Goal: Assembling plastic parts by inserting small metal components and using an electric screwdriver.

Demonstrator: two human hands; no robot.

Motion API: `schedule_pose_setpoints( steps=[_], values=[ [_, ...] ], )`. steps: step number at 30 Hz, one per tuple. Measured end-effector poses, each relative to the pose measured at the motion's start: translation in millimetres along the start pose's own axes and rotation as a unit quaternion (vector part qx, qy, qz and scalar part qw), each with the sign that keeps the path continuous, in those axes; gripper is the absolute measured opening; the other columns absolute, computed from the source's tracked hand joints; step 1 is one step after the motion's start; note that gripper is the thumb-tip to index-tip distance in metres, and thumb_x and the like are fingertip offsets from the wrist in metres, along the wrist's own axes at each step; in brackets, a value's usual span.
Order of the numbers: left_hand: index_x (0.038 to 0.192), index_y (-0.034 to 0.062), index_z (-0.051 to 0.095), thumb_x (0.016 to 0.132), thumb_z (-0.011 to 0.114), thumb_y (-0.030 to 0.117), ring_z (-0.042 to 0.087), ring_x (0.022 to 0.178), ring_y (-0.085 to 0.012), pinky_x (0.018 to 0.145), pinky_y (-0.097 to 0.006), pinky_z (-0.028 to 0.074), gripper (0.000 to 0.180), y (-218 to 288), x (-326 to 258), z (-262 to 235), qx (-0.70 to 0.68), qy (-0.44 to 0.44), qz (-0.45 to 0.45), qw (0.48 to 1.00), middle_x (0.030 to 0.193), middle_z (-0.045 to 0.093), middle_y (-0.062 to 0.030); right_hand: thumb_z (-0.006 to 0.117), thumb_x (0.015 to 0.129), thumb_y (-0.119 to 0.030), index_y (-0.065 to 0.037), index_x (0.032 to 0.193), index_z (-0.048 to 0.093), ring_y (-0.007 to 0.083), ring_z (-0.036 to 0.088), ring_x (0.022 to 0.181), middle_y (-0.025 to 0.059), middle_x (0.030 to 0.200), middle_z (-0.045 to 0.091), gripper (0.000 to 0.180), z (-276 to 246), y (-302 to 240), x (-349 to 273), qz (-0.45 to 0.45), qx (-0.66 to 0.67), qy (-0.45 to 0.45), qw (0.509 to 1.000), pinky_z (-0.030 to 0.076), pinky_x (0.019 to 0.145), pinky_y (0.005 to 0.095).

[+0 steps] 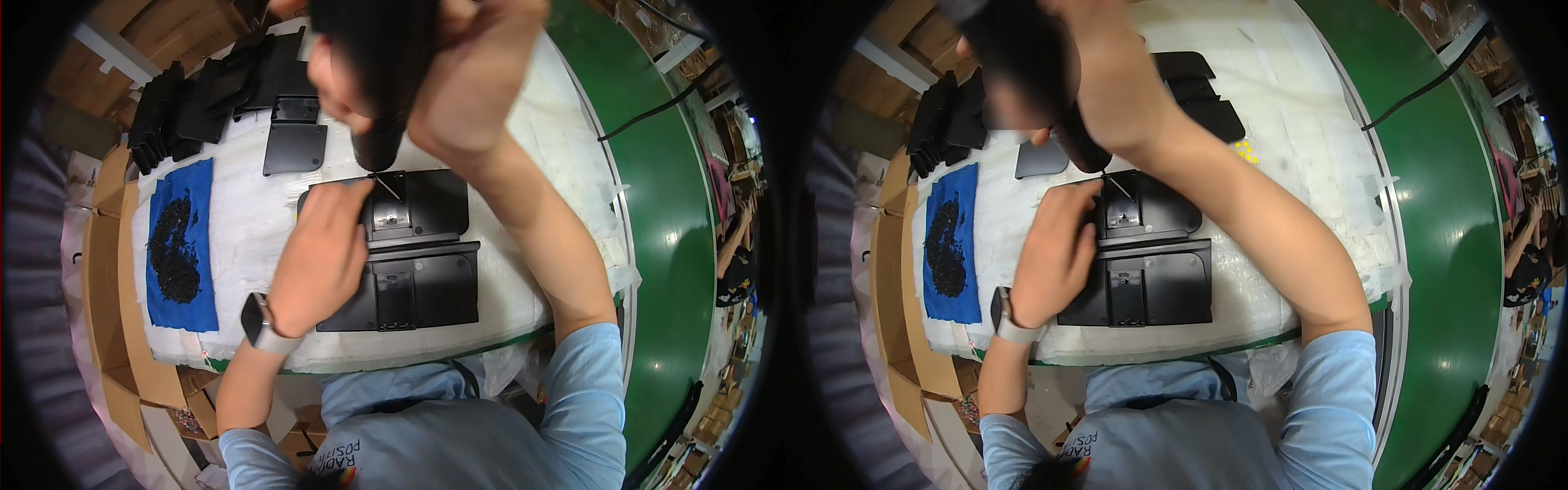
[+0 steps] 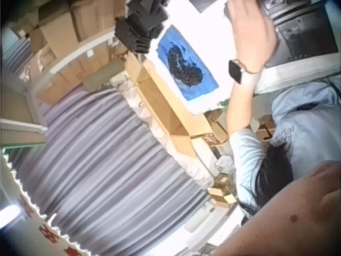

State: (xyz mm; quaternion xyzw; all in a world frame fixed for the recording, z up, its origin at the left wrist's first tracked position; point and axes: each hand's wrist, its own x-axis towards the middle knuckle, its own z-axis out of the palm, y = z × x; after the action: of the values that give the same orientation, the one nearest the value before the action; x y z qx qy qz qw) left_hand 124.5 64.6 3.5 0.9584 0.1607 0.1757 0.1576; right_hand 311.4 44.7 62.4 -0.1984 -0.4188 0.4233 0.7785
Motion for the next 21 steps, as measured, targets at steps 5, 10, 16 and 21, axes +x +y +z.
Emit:
schedule_pose_setpoints(
  steps=[5,10,16,21],
  values=[
    [0.106,0.0022,0.068,0.089,0.064,0.007,0.064,0.083,-0.0351,0.072,-0.041,0.052,0.018,-54,-32,-74,0.248,0.19,-0.143,0.939,0.09,0.064,-0.0155,0.02,0.088,-0.084,0.003,0.105,0.061,0.0179,0.054,0.042,0.0111,0.061,0.06,0.097,5,-42,-7,-0.055,0.109,0.051,0.991,0.045,0.037,0.0279],
    [0.096,0.0034,0.071,0.088,0.071,0.017,0.068,0.084,-0.0355,0.069,-0.042,0.052,0.015,-144,-95,-132,0.472,0.063,-0.361,0.802,0.096,0.069,-0.0174,0.019,0.088,-0.084,0.004,0.102,0.063,0.0196,0.053,0.04,0.0112,0.057,0.058,0.099,3,-61,-7,-0.063,0.029,0.025,0.997,0.046,0.037,0.0283],
    [0.085,0.0022,0.069,0.088,0.07,0.019,0.067,0.077,-0.0366,0.067,-0.044,0.052,0.017,-176,-112,-121,0.334,0.083,-0.344,0.873,0.082,0.07,-0.0165,0.021,0.088,-0.083,0.008,0.095,0.064,0.02,0.054,0.037,0.0113,0.052,0.056,0.1,6,-55,-11,-0.049,0.034,0.044,0.997,0.047,0.035,0.0288],
    [0.084,0.0007,0.067,0.088,0.072,0.022,0.065,0.077,-0.0352,0.067,-0.043,0.051,0.023,-163,-110,-122,0.338,0.078,-0.332,0.877,0.083,0.069,-0.0172,0.031,0.092,-0.068,0.003,0.104,0.058,0.0164,0.047,0.043,0.0059,0.06,0.051,0.077,0,-59,-18,-0.05,-0.077,0.005,0.996,0.043,0.049,0.0317]
  ],
)
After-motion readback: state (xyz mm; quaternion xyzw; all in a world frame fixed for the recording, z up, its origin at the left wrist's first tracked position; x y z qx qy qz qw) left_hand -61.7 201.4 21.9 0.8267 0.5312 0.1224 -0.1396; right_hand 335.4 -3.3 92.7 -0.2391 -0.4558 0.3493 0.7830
